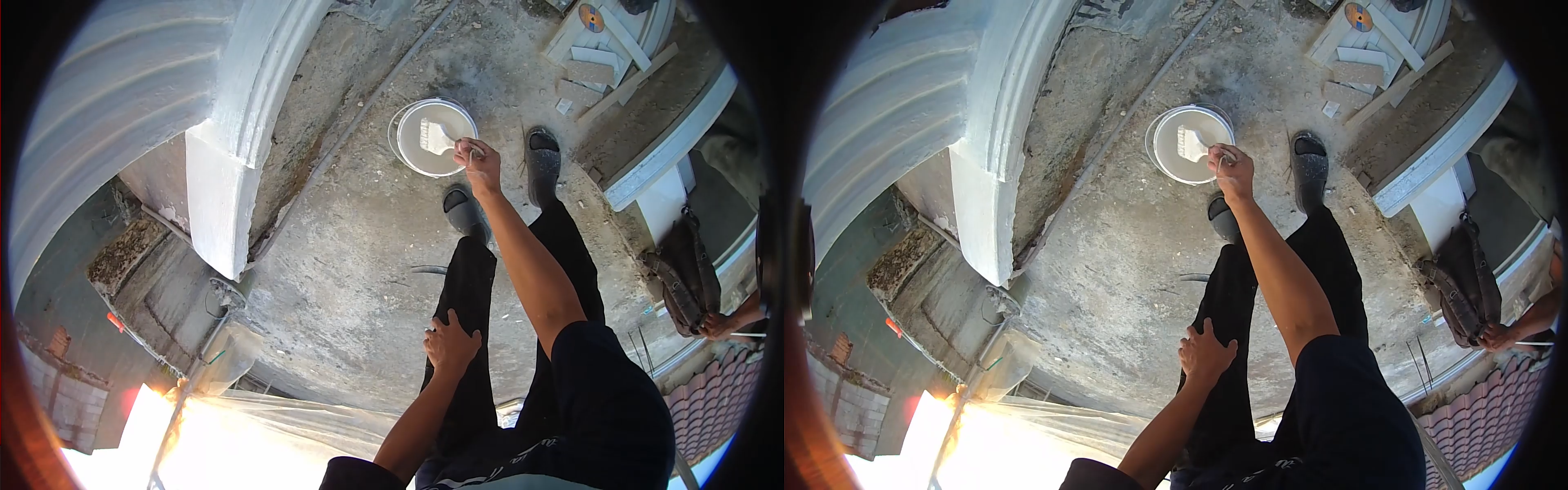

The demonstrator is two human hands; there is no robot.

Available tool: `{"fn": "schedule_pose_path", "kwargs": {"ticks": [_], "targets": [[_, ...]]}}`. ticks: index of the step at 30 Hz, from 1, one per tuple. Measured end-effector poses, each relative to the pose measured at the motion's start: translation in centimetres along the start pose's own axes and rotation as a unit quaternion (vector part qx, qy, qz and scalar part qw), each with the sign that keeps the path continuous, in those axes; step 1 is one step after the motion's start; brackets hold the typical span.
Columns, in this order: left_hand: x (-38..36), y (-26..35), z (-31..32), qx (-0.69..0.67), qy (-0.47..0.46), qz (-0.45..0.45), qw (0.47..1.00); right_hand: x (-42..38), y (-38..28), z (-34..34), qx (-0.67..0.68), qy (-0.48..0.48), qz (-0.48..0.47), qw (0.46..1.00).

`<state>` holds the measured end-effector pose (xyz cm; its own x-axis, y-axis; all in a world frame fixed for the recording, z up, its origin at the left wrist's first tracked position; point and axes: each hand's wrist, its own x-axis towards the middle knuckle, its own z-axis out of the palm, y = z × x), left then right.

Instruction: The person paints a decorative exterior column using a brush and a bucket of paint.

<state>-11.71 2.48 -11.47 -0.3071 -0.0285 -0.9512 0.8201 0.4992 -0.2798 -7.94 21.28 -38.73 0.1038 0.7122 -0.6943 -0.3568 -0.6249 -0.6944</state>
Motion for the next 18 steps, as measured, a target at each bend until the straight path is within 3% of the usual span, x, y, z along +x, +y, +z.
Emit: {"fn": "schedule_pose_path", "kwargs": {"ticks": [5, 8, 13, 15, 18], "targets": [[0.0, 0.5, -0.1, 0.001, 0.005, 0.002, 1.0, 0.5, 2.2, 2.5, 0.044, 0.037, 0.009, 0.998], [0.1, 0.4, 0.1, 0.021, 0.02, 0.009, 1.0, 0.1, 2.1, 3.9, 0.042, -0.037, -0.004, 0.998], [0.0, 0.4, 0.3, 0.039, 0.034, 0.009, 0.999, 0.0, 1.5, 1.7, 0.039, 0.012, -0.029, 0.999], [-0.2, 0.6, -0.4, 0.021, -0.001, 0.004, 1.0, -0.3, 2.3, 1.6, 0.033, 0.011, -0.022, 0.999], [0.0, 0.4, -1.2, 0.012, -0.01, 0.005, 1.0, -1.1, 1.1, 2.3, 0.028, -0.051, -0.009, 0.998]]}}
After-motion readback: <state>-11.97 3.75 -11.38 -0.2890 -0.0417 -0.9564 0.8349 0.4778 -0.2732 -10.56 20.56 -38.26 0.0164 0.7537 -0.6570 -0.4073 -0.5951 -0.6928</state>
